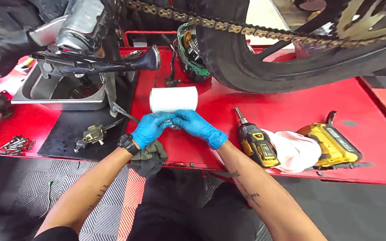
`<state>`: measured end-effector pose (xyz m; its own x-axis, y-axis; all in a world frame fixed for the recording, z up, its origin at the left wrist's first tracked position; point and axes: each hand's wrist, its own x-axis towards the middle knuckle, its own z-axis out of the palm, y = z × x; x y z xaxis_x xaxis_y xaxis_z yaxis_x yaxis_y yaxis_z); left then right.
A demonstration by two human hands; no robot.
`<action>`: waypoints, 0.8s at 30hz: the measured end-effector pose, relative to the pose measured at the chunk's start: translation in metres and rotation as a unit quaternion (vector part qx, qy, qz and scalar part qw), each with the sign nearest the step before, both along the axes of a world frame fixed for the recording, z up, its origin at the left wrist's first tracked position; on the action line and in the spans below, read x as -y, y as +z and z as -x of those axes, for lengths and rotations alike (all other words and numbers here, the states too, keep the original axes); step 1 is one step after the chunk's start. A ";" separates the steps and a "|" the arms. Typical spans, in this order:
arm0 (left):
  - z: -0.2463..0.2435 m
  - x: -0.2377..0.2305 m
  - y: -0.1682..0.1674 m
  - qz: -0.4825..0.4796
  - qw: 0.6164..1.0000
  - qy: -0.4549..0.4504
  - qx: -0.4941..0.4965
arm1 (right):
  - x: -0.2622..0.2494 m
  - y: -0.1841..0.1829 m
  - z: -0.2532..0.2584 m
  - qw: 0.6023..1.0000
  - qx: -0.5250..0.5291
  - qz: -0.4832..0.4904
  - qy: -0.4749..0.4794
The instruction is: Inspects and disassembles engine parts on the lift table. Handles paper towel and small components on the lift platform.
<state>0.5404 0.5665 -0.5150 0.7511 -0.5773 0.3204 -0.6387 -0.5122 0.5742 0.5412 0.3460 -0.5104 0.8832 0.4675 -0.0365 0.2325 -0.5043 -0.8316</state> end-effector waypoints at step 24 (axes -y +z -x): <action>0.021 0.028 0.016 -0.226 0.970 0.071 -0.048 | -0.027 0.021 0.006 0.987 -0.014 0.129 -0.099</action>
<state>0.5198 0.5383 -0.4990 0.8471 -0.5312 -0.0174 -0.4980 -0.8046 0.3234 0.5356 0.3729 -0.4897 0.9532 0.2584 -0.1570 0.0875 -0.7326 -0.6750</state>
